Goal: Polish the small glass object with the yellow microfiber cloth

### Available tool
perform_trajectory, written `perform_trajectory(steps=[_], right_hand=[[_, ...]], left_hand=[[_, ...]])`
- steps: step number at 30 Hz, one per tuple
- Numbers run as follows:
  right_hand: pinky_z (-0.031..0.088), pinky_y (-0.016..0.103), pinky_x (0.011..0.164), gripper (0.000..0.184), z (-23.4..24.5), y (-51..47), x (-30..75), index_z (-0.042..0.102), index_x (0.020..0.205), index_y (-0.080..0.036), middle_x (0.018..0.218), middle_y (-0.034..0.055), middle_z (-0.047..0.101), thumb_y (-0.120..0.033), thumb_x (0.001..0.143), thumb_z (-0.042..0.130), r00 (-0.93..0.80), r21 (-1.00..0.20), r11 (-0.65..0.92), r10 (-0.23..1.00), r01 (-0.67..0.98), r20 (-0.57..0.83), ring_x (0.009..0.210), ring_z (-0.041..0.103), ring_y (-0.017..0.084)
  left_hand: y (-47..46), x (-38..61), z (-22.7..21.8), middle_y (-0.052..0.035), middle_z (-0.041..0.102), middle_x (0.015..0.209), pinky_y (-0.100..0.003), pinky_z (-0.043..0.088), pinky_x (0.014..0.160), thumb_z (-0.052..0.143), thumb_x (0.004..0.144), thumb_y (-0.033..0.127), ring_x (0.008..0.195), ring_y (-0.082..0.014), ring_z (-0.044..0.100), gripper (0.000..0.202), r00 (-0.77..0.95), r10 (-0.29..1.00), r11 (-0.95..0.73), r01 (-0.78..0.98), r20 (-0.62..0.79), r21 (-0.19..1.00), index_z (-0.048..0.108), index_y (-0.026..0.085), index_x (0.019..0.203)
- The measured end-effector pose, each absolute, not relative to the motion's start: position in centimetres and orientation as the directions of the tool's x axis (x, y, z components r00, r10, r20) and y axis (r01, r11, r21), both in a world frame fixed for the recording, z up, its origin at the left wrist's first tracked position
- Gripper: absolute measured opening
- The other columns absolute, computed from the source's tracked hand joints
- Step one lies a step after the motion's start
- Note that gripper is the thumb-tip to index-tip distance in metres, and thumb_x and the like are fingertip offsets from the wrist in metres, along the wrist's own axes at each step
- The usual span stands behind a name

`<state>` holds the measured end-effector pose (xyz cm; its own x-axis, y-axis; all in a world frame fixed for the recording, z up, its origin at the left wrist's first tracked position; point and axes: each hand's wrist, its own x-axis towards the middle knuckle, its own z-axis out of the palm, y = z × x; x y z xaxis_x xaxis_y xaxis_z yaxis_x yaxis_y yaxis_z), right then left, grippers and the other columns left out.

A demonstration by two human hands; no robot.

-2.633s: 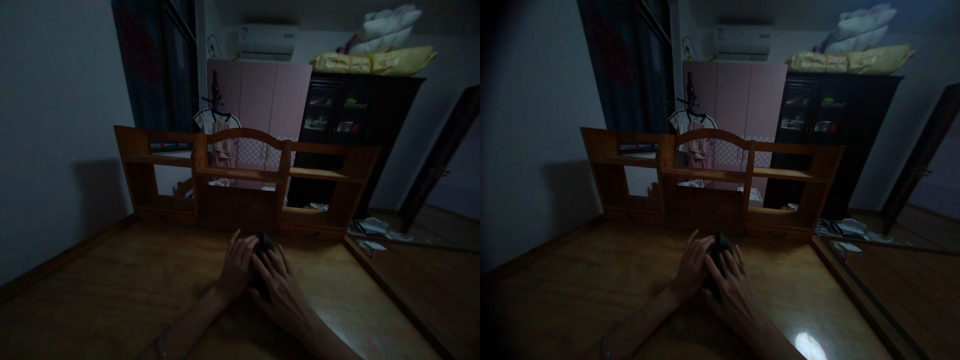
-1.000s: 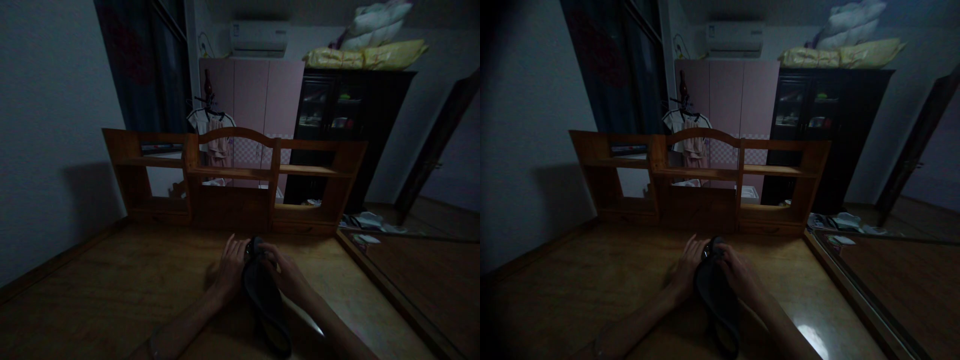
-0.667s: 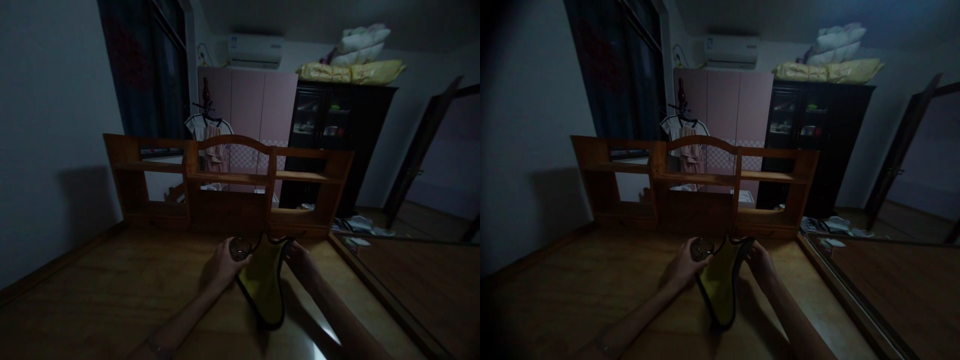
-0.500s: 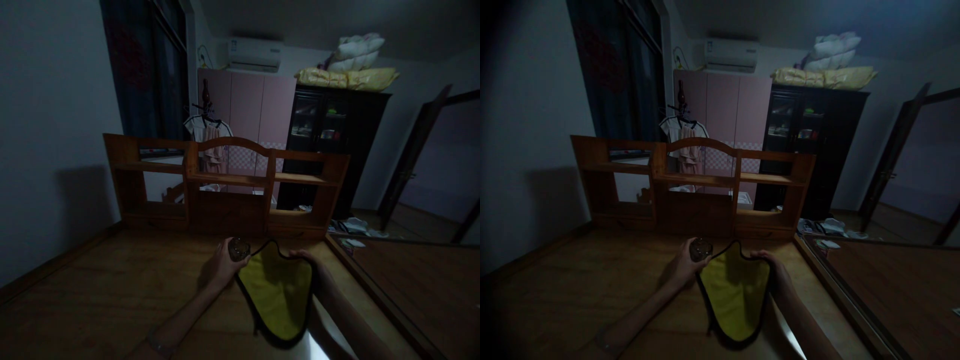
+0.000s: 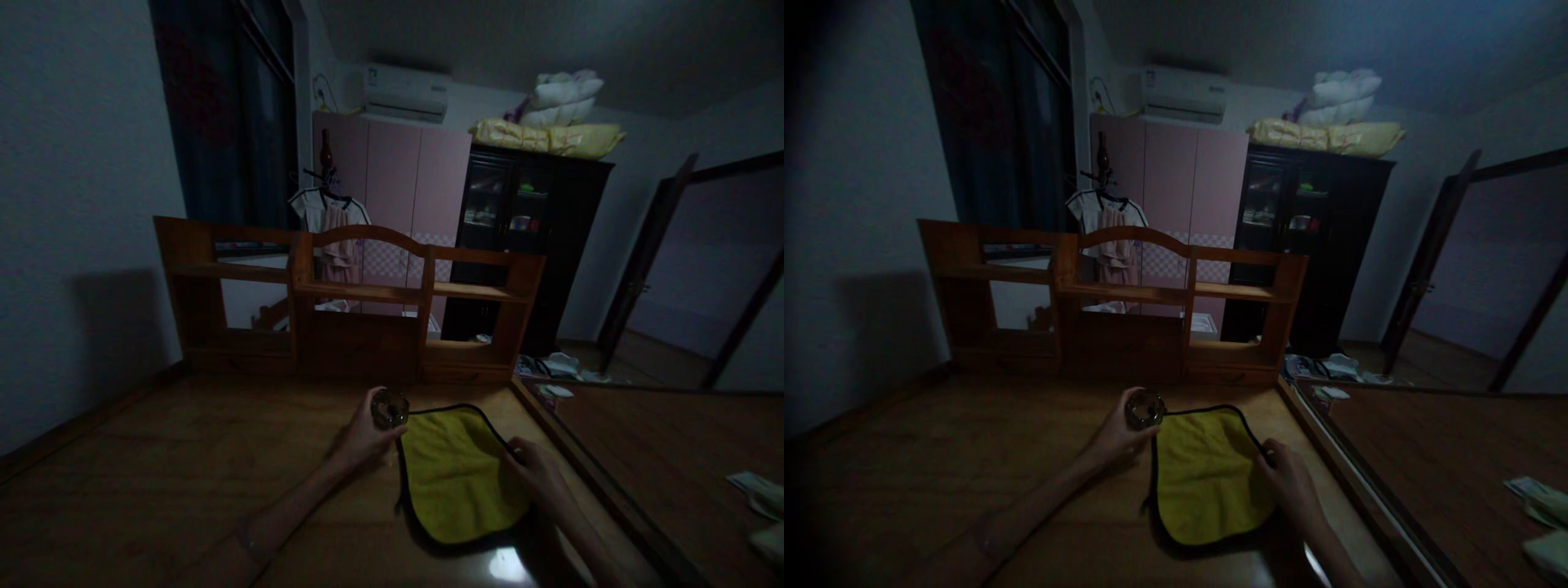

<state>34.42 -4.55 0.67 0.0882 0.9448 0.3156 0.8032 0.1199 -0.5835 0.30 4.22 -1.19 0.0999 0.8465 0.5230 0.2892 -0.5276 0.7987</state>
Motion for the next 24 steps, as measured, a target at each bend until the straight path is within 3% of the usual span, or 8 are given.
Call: perform_trajectory(steps=[3, 6, 9, 13, 16, 21, 24], right_hand=[[0.049, 0.03, 0.062, 0.033, 0.4, -7.8, 35.9, 0.062, 0.096, -0.02, 0.082, 0.0084, 0.072, -0.047, 0.083, 0.047, 0.166, -0.537, 0.077, 0.906, 0.84, 0.389, 0.076, 0.068, 0.026], [0.048, 0.032, 0.056, 0.042, -0.5, -9.9, 36.4, 0.055, 0.114, -0.02, 0.066, 0.0052, 0.069, -0.048, 0.085, 0.046, 0.208, -0.483, 0.011, 0.894, 0.876, 0.398, 0.066, 0.068, 0.028], [0.05, 0.03, 0.057, 0.039, -1.1, -10.0, 36.1, 0.048, 0.125, -0.023, 0.082, 0.0057, 0.073, -0.039, 0.091, 0.038, 0.13, -0.494, 0.089, 0.911, 0.865, 0.392, 0.073, 0.071, 0.026], [0.052, 0.03, 0.062, 0.038, -0.3, -9.0, 35.4, 0.045, 0.129, -0.022, 0.107, 0.0103, 0.068, -0.023, 0.092, 0.034, 0.025, -0.32, 0.142, 0.885, 0.937, 0.465, 0.084, 0.07, 0.024], [0.049, 0.029, 0.052, 0.039, 0.8, -9.5, 35.5, 0.048, 0.127, -0.023, 0.102, 0.0103, 0.065, -0.019, 0.089, 0.039, 0.003, -0.166, 0.101, 0.846, 0.981, 0.533, 0.074, 0.069, 0.024], [0.051, 0.026, 0.046, 0.036, 3.3, -13.0, 35.9, 0.048, 0.127, -0.027, 0.093, 0.007, 0.065, -0.023, 0.093, 0.037, -0.077, -0.167, 0.234, 0.768, 0.958, 0.636, 0.066, 0.068, 0.02], [0.052, 0.027, 0.043, 0.042, 6.9, -16.1, 34.9, 0.041, 0.135, -0.031, 0.089, 0.0064, 0.066, -0.028, 0.093, 0.04, -0.091, -0.209, 0.323, 0.711, 0.923, 0.697, 0.062, 0.068, 0.02]], left_hand=[[4.7, 0.9, -1.2, -0.0062, 0.061, 0.114, -0.035, 0.049, 0.093, 0.082, 0.062, 0.03, 0.106, -0.0204, 0.06, 0.074, 0.145, 0.855, -0.519, 0.256, 0.499, 0.815, 0.04, 0.02, 0.122], [5.7, 2.8, -0.6, -0.0055, 0.064, 0.108, -0.034, 0.05, 0.089, 0.085, 0.056, 0.028, 0.102, -0.0213, 0.062, 0.073, 0.21, 0.857, -0.512, 0.25, 0.47, 0.822, 0.044, 0.02, 0.116], [7.5, 6.3, 0.5, -0.0055, 0.063, 0.109, -0.031, 0.049, 0.089, 0.087, 0.053, 0.032, 0.101, -0.0203, 0.062, 0.078, 0.245, 0.854, -0.515, 0.266, 0.459, 0.815, 0.044, 0.02, 0.117], [10.6, 12.3, 1.1, -0.0097, 0.057, 0.116, -0.034, 0.043, 0.095, 0.089, 0.048, 0.036, 0.109, -0.0233, 0.057, 0.084, 0.177, 0.88, -0.475, 0.34, 0.441, 0.811, 0.045, 0.017, 0.117], [12.2, 15.9, 0.3, -0.013, 0.054, 0.117, -0.036, 0.041, 0.096, 0.088, 0.048, 0.034, 0.111, -0.0263, 0.055, 0.081, 0.095, 0.916, -0.395, 0.391, 0.39, 0.831, 0.046, 0.014, 0.114], [13.6, 18.4, -1.6, -0.0141, 0.052, 0.12, -0.041, 0.04, 0.097, 0.084, 0.059, 0.028, 0.113, -0.0278, 0.052, 0.069, -0.02, 0.961, -0.238, 0.45, 0.277, 0.861, 0.047, 0.011, 0.115], [13.6, 18.5, -1.8, -0.0138, 0.052, 0.124, -0.043, 0.039, 0.098, 0.079, 0.067, 0.03, 0.115, -0.028, 0.051, 0.061, -0.035, 0.972, -0.187, 0.476, 0.231, 0.859, 0.049, 0.012, 0.117]])
